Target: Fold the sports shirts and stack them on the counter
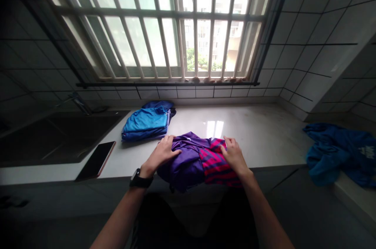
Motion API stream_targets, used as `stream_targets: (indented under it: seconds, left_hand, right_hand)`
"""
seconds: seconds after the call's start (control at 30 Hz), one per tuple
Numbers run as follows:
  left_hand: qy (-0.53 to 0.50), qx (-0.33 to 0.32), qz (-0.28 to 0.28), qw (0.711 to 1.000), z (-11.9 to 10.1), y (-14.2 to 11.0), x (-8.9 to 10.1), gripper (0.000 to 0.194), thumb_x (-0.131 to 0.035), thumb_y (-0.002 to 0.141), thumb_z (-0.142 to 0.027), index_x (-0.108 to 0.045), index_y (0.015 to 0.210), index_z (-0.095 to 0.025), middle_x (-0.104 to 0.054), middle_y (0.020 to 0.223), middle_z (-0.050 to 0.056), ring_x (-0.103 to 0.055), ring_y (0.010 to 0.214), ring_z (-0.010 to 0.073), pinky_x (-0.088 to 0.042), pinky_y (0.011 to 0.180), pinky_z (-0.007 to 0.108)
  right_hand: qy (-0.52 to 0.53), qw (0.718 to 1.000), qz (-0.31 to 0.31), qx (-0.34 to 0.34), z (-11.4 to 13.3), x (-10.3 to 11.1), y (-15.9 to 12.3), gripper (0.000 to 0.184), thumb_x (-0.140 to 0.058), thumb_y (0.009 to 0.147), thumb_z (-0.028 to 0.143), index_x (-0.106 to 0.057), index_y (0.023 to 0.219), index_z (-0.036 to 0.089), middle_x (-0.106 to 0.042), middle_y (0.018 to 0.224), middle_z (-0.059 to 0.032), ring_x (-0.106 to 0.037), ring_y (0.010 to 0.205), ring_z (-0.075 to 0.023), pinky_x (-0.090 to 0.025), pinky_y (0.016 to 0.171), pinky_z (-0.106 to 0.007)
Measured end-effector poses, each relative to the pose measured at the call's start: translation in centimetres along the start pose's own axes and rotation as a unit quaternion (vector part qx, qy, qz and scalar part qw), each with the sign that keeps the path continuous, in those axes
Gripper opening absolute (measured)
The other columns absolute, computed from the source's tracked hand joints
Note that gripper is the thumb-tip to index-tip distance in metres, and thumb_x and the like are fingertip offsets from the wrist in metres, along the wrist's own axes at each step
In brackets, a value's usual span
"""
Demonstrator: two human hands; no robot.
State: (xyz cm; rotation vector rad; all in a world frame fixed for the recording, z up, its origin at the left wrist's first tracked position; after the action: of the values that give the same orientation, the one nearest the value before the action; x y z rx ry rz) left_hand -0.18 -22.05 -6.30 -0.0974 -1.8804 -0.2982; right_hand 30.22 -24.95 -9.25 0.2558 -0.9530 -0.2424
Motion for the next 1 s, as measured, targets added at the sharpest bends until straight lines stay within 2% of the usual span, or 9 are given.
stream_targets:
  seconds: [0.13, 0.27, 0.37, 0.43, 0.53, 0.67, 0.83, 0.93, 1.0]
  left_hand:
    - [-0.060, -0.008, 0.038, 0.997, 0.0, -1.6, -2.5, 0.037, -0.069, 0.083, -0.030, -0.060, 0.116, -0.017, -0.066, 0.119, 0.013, -0.062, 0.115, 0.0285, -0.048, 0.100, 0.039]
    - [-0.205, -0.076, 0.017, 0.976, -2.3, -4.4, -2.2, 0.010, -0.057, 0.089, -0.020, -0.062, 0.097, -0.020, -0.069, 0.097, 0.005, -0.065, 0.091, 0.0205, -0.050, 0.084, 0.032]
    - [-0.292, -0.191, 0.056, 0.935, -5.4, -8.1, -1.5, 0.012, -0.053, 0.089, -0.014, -0.063, 0.087, -0.020, -0.065, 0.087, 0.002, -0.061, 0.079, 0.0156, -0.047, 0.073, 0.026]
    - [-0.312, -0.233, 0.074, 0.918, -6.8, -10.4, -0.8, 0.019, -0.050, 0.088, -0.008, -0.064, 0.082, -0.019, -0.063, 0.086, 0.002, -0.059, 0.077, 0.0139, -0.045, 0.071, 0.024]
    - [-0.327, -0.181, 0.088, 0.923, -6.7, -12.1, 0.4, 0.018, -0.058, 0.086, -0.012, -0.065, 0.100, -0.020, -0.066, 0.092, 0.001, -0.061, 0.078, 0.0141, -0.046, 0.073, 0.024]
    - [-0.284, -0.115, 0.126, 0.944, -4.3, -12.0, 1.2, 0.036, -0.064, 0.083, -0.020, -0.059, 0.119, -0.022, -0.068, 0.101, 0.003, -0.064, 0.086, 0.0179, -0.049, 0.079, 0.027]
    - [-0.148, -0.022, 0.039, 0.988, -0.1, -10.1, 2.6, 0.017, -0.049, 0.081, -0.014, -0.064, 0.086, -0.020, -0.063, 0.094, 0.005, -0.063, 0.080, 0.0184, -0.046, 0.073, 0.028]
    - [-0.142, 0.006, -0.087, 0.986, 1.5, -9.3, 5.8, 0.017, -0.050, 0.080, -0.017, -0.065, 0.088, -0.021, -0.065, 0.096, 0.005, -0.064, 0.086, 0.0200, -0.048, 0.077, 0.029]
    - [-0.145, 0.017, -0.170, 0.975, 2.4, -9.1, 8.6, 0.020, -0.051, 0.083, -0.024, -0.065, 0.096, -0.021, -0.068, 0.095, 0.005, -0.066, 0.089, 0.0215, -0.049, 0.080, 0.030]
  right_hand:
    - [0.003, 0.996, 0.041, 0.085, 1.7, -4.0, -2.8, 0.050, -0.057, 0.094, 0.043, -0.059, 0.140, 0.023, -0.059, 0.141, -0.0135, -0.055, 0.132, -0.0322, -0.040, 0.114, -0.056]
    - [0.045, 0.991, 0.018, 0.126, 4.3, -4.5, -5.1, 0.068, -0.065, 0.090, 0.040, -0.044, 0.153, 0.025, -0.052, 0.149, -0.0154, -0.050, 0.138, -0.0341, -0.041, 0.112, -0.057]
    - [0.080, 0.976, 0.013, 0.201, 6.9, -3.7, -7.1, 0.083, -0.068, 0.085, 0.026, -0.032, 0.160, 0.026, -0.051, 0.150, -0.0149, -0.050, 0.137, -0.0326, -0.045, 0.109, -0.053]
    - [0.094, 0.965, 0.044, 0.239, 8.5, -3.0, -8.4, 0.068, -0.062, 0.085, 0.013, -0.048, 0.150, 0.027, -0.067, 0.126, -0.0107, -0.065, 0.112, -0.0266, -0.053, 0.095, -0.044]
    - [0.121, 0.958, 0.051, 0.256, 10.0, -0.9, -9.6, 0.040, -0.057, 0.085, 0.003, -0.073, 0.114, 0.026, -0.069, 0.087, -0.0024, -0.066, 0.078, -0.0181, -0.054, 0.078, -0.034]
    - [0.184, 0.952, -0.042, 0.242, 10.6, 3.9, -9.4, 0.032, -0.060, 0.086, 0.006, -0.077, 0.102, 0.028, -0.063, 0.087, -0.0020, -0.064, 0.078, -0.0166, -0.054, 0.068, -0.028]
    - [0.176, 0.951, -0.147, 0.207, 10.1, 9.3, -7.1, 0.023, -0.066, 0.089, 0.019, -0.077, 0.107, 0.029, -0.065, 0.110, -0.0057, -0.067, 0.100, -0.0218, -0.058, 0.086, -0.036]
    - [0.151, 0.958, -0.152, 0.193, 9.5, 11.7, -5.4, 0.023, -0.064, 0.090, 0.024, -0.077, 0.108, 0.027, -0.068, 0.121, -0.0066, -0.066, 0.110, -0.0250, -0.057, 0.092, -0.039]
    - [0.137, 0.967, -0.120, 0.178, 8.8, 13.1, -4.2, 0.023, -0.066, 0.087, 0.027, -0.077, 0.107, 0.026, -0.071, 0.114, -0.0059, -0.068, 0.104, -0.0252, -0.057, 0.088, -0.038]
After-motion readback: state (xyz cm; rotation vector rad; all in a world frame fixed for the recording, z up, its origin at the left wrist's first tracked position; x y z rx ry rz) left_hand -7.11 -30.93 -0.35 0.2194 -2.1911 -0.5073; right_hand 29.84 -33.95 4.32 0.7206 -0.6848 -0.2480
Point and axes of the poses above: each hand's wrist, its own y-axis towards the middle knuckle, its own x-axis out of the back of the hand, z = x × y, the point moved 5 cm from there along y, towards the middle knuckle
